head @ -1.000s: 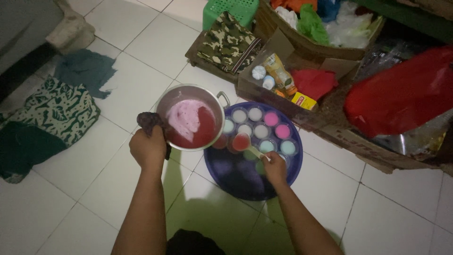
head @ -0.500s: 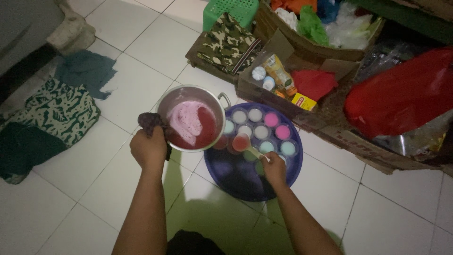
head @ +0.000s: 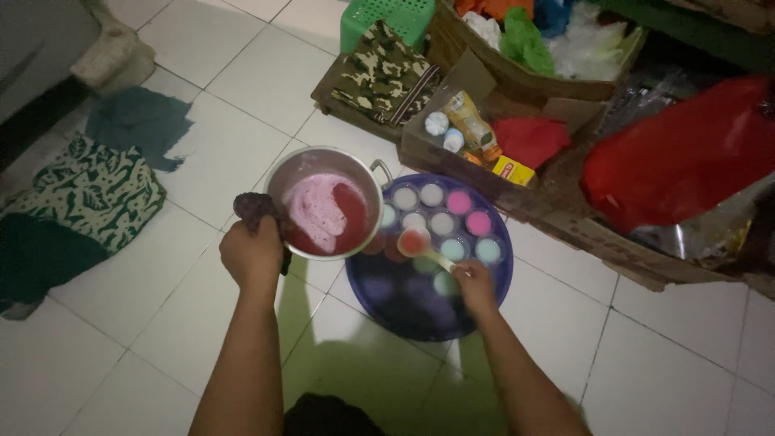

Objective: Filling small plastic molds with pink pudding mixture using a spoon

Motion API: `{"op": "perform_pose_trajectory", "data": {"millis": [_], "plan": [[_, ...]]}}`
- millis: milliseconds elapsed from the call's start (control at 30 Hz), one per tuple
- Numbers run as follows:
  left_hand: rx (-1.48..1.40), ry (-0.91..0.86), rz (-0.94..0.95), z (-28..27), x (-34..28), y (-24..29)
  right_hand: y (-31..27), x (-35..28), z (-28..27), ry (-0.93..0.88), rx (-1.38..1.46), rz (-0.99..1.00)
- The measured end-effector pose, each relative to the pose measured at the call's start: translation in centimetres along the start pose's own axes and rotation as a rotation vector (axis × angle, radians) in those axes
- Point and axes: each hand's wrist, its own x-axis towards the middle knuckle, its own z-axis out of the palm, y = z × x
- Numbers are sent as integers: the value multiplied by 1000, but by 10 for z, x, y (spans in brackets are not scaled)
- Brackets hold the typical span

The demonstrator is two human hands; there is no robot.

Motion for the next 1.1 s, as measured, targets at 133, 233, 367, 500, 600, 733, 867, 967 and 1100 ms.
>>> {"op": "perform_pose_trajectory", "data": {"millis": [133, 233, 367, 500, 600, 733, 867, 967, 1100], "plan": [[-12, 4, 4, 0, -4, 4, -6, -15, -32, 5, -56, 10], [-12, 15, 2, 2, -7, 6, -17, -29, -51, 10, -168, 57], [20, -30, 13, 4, -5, 3, -18, -35, -64, 41, -317, 35], [17, -31, 13, 9, -1, -5, -22, -40, -68, 55, -436, 21], [30, -38, 3, 8, -6, 1, -25, -43, -69, 64, -479, -26], [12, -29, 31, 5, -11, 5, -26, -46, -68, 69, -477, -75], [1, -23, 32, 5, -12, 6, -32, -49, -68, 80, -540, -90], [3, -20, 36, 5, -14, 6, -36, -51, -68, 68, -568, -113], [7, -22, 39, 5, -16, 9, -33, -49, -65, 57, -567, -127]]}}
